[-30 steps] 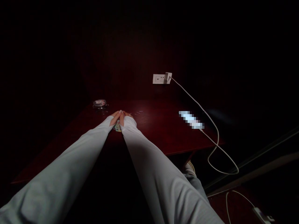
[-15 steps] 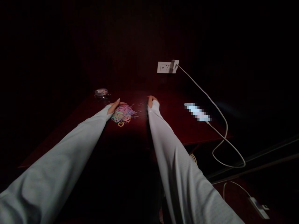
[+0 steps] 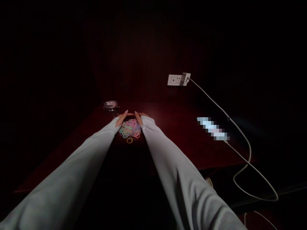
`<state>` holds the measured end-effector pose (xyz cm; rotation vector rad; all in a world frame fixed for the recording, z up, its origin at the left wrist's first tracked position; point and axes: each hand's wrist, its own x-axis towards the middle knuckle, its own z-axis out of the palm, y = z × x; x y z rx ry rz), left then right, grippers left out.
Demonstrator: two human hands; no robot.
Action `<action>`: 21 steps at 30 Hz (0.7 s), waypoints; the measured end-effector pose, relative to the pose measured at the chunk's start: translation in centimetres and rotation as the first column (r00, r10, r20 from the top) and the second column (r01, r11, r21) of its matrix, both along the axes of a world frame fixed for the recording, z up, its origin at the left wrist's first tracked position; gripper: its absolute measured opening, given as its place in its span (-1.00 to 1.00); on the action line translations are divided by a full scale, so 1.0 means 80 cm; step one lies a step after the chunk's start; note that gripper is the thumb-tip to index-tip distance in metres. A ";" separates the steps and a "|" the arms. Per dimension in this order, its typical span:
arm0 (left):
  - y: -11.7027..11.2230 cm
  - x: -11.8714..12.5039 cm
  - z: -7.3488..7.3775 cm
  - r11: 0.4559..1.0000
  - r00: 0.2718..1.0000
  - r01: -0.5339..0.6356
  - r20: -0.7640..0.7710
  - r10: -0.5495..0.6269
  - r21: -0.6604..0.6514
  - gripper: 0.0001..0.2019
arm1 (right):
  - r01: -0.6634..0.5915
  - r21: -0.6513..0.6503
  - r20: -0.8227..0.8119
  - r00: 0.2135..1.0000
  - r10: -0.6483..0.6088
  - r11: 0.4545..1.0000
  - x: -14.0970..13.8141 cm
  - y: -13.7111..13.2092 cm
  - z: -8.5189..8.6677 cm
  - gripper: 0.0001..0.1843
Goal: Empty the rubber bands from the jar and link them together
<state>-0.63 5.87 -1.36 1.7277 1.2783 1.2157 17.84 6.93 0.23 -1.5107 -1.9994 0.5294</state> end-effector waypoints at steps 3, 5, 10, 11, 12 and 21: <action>0.002 -0.006 -0.002 1.000 0.998 -0.025 0.054 0.026 -0.019 0.02 | -0.068 -0.019 -0.203 0.977 0.063 0.998 -0.026 -0.005 -0.006 -0.43; -0.001 -0.009 -0.001 0.999 0.996 -0.038 0.075 0.039 -0.020 0.01 | -0.081 -0.012 -0.365 0.928 0.071 0.997 -0.031 -0.005 -0.009 -0.44; -0.008 -0.010 0.001 0.999 0.994 -0.027 0.106 0.029 -0.022 -0.07 | -0.059 0.013 -0.781 0.623 0.047 0.998 -0.020 -0.001 -0.014 -0.39; -0.007 -0.010 0.001 1.000 0.994 -0.016 0.106 0.018 -0.023 -0.09 | -0.080 0.009 -0.826 0.561 0.053 0.997 -0.015 -0.001 -0.015 -0.40; -0.006 -0.010 0.001 1.000 0.994 -0.006 0.106 0.009 -0.026 -0.11 | -0.082 0.014 -0.856 0.514 0.054 0.997 -0.009 0.000 -0.016 -0.43; 0.006 0.000 0.004 0.991 0.980 -0.090 -0.167 0.105 0.098 -0.19 | 0.153 -0.099 -0.914 0.377 -0.151 0.983 0.033 0.022 -0.013 -0.34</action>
